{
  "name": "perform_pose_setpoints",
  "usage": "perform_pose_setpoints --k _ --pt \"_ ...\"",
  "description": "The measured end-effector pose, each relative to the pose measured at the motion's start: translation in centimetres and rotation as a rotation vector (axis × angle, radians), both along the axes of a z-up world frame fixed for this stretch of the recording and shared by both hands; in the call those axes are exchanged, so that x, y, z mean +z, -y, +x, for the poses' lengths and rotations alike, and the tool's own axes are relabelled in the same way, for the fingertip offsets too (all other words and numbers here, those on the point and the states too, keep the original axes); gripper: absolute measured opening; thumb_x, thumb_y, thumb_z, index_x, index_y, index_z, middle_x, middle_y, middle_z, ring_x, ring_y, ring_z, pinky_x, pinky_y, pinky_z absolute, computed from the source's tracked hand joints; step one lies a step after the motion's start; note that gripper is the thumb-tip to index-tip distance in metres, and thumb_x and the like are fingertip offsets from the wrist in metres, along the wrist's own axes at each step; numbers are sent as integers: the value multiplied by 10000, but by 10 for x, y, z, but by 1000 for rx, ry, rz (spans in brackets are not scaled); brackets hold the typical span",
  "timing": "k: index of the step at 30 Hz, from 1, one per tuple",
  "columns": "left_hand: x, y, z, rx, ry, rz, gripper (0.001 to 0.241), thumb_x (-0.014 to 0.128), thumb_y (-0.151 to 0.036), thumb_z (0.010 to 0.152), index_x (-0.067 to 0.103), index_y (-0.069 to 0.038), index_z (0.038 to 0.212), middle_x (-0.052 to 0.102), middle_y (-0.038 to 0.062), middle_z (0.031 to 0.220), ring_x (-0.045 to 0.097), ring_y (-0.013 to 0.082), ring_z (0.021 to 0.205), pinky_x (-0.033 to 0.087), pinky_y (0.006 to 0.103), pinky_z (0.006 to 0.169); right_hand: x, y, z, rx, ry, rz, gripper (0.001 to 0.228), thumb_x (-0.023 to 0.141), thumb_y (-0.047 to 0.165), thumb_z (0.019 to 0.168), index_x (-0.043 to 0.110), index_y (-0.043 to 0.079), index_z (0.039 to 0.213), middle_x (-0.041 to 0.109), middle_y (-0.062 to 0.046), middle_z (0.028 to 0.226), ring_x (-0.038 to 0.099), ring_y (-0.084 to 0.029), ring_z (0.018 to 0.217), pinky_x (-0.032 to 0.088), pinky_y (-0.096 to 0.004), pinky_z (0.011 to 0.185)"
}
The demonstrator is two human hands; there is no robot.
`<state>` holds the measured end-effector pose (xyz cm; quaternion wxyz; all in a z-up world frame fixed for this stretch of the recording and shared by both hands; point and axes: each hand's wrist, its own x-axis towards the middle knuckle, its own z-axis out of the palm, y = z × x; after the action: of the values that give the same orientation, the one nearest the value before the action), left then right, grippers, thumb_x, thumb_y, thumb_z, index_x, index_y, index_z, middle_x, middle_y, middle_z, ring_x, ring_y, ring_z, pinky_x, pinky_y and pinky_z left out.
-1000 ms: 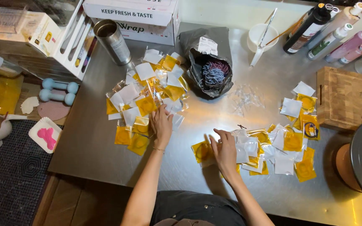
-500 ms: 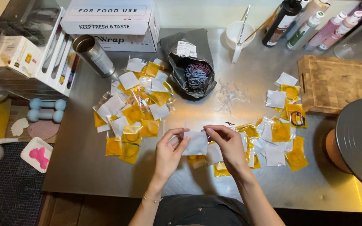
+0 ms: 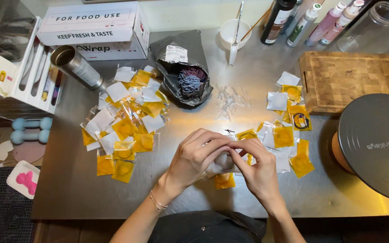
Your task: The person is sorting small orange and white packets containing circular items on a metal table. They pick up the packets one at a time, organizing them into piles and reaching for small clear plastic components.
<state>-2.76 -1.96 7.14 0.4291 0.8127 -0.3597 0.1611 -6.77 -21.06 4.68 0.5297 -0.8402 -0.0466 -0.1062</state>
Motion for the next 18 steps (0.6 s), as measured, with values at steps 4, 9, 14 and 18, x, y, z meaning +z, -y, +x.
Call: perform_pose_setpoints --k 4,9,14,18 --pt "-2 4 14 -127 -73 48 214 747 -53 869 741 -23 1081 733 85 1052 696 246 970 568 341 862 17 15 2 44 156 -220 215 758 31 813 745 35 1028 739 -80 928 671 -223 862 545 -327 766" --pt "-5 7 37 -290 -288 84 176 742 -41 863 752 -38 1038 758 70 1013 705 247 940 570 342 858 18 32 13 200 214 -348 275 753 12 754 735 35 1028 718 -83 927 670 -273 919 551 -363 761" --pt "-20 22 51 -298 -288 126 171 749 -51 881 741 -24 1050 757 88 1027 711 255 960 570 349 878 -11 43 22 188 186 -296 259 761 8 768 722 22 1023 710 -93 939 673 -275 908 549 -365 770" --pt "-9 36 61 -343 -360 41 263 766 -90 877 720 -9 1124 747 116 1047 711 273 968 566 360 874 -24 51 30 92 120 -216 227 763 -1 792 710 15 1012 714 -100 946 682 -268 885 545 -357 765"
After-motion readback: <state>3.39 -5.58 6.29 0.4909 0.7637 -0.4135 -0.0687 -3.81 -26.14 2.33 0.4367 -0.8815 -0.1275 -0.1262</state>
